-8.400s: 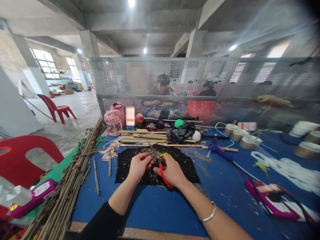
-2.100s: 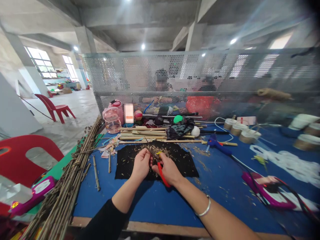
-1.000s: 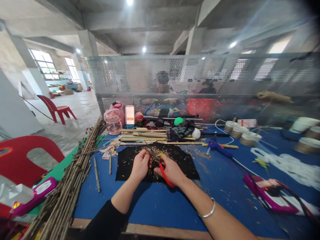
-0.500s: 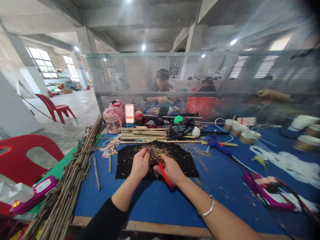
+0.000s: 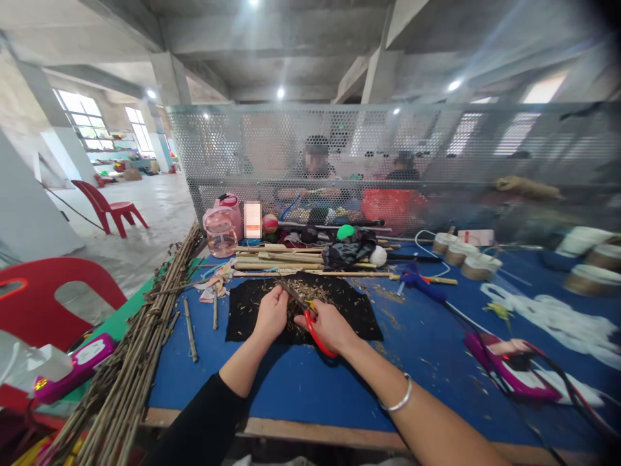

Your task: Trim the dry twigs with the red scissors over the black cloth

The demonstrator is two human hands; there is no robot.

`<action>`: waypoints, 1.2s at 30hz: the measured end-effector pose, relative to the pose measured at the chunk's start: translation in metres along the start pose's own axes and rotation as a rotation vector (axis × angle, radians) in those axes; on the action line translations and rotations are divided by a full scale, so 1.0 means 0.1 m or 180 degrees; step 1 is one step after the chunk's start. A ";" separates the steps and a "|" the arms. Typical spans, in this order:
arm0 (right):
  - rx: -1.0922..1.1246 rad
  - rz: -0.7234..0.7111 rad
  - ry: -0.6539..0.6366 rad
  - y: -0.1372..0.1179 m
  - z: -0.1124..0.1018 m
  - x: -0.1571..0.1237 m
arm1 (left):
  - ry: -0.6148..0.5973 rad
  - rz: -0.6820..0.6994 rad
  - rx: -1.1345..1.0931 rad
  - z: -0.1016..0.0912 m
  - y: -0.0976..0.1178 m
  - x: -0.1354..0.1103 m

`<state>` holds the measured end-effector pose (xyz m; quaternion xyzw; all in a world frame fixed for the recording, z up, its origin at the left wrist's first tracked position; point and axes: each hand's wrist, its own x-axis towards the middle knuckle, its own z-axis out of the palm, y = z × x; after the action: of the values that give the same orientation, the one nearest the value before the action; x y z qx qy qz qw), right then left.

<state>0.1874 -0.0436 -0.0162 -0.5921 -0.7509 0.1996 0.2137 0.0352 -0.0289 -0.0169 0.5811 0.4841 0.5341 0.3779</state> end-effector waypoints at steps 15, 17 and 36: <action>-0.0008 -0.0071 -0.0020 0.06 0.04 0.04 | 0.0072 0.0039 0.0419 -0.01 -0.04 0.02; 0.0017 -0.0060 -0.0095 0.07 0.01 0.04 | 0.0021 0.0023 0.0522 -0.02 -0.08 0.03; -0.0354 -0.0173 0.0091 0.15 -0.29 0.20 | 0.0346 -0.0139 0.1769 -0.21 -0.13 0.11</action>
<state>0.2121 -0.0194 0.0012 -0.5852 -0.7735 0.1432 0.1965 0.0116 -0.0163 -0.0238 0.6223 0.6439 0.4030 0.1891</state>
